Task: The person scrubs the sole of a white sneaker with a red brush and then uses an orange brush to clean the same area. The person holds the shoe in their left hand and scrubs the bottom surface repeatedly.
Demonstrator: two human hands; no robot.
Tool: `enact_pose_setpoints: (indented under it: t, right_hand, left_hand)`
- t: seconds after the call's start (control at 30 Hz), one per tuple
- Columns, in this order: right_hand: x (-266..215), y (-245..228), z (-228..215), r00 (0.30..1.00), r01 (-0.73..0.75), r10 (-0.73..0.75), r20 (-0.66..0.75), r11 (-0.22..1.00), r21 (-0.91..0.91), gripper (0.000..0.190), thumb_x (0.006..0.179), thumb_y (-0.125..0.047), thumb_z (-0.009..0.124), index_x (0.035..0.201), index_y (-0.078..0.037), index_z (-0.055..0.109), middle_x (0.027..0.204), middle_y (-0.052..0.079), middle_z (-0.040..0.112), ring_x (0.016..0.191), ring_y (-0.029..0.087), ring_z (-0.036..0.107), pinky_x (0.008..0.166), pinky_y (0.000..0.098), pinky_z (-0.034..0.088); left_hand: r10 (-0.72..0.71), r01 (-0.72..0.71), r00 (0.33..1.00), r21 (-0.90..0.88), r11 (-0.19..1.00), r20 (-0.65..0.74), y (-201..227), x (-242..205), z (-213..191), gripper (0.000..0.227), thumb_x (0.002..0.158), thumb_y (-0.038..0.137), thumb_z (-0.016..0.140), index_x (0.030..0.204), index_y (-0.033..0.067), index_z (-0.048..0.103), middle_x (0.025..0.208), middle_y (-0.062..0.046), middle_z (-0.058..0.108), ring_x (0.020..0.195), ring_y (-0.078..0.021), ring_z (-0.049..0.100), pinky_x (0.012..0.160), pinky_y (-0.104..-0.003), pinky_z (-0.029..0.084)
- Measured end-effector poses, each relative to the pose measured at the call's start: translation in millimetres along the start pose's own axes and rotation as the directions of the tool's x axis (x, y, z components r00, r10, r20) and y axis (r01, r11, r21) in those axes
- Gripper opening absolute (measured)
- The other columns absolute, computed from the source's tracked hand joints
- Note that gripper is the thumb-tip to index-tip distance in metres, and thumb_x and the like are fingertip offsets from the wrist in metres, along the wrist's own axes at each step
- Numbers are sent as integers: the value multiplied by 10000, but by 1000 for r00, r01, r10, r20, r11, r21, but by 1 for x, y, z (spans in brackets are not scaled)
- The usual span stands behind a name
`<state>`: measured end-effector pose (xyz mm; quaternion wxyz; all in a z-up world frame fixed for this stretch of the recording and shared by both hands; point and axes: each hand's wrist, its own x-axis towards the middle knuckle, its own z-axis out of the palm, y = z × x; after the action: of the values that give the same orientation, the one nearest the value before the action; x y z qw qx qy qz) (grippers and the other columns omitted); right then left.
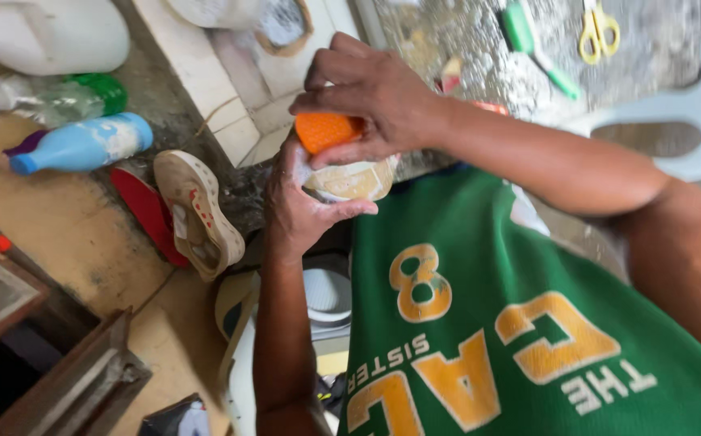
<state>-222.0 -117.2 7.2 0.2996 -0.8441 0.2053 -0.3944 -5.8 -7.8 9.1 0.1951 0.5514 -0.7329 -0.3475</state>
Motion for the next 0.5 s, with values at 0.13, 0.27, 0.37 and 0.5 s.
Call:
enact_pose_setpoints:
  t: [0.13,0.27,0.37,0.5]
  right_hand:
    - [-7,-27,12,999,16,-12,33,990,-142,573,909,-601,770,1211,-114,738,1096,48,623,1020,280,596,667,358,512]
    - [-4,0,-8,998,-55,54,-9,991,-121,566,986,-591,776,1291,-118,719,1170,33,592,1021,263,553,758,409,526]
    - [-5,-28,9,998,-56,57,-1,988,-145,530,959,-562,792,1242,-118,729,1172,29,614,1034,276,591,681,375,511]
    - [-8,-6,-4,999,-35,38,8,973,-226,549,940,-545,785,1278,-117,732,1146,49,600,1059,272,599,683,378,498]
  left_hand:
    - [81,-82,993,5,997,83,3,4,-1,874,629,653,910,1251,132,586,1236,-127,672,1159,-365,677,982,-445,553]
    - [32,-32,999,7,999,-38,6,5,-1,1007,606,690,877,1298,37,547,1216,-182,622,1128,-402,624,967,-469,510]
    - [207,-181,961,-149,972,182,9,3,-9,610,748,511,895,1257,244,690,1306,-76,710,1214,-315,690,1039,-418,539]
    - [-3,1,972,10,1000,234,15,6,-4,839,660,633,917,1289,160,627,1271,-121,682,1176,-347,677,1034,-443,537]
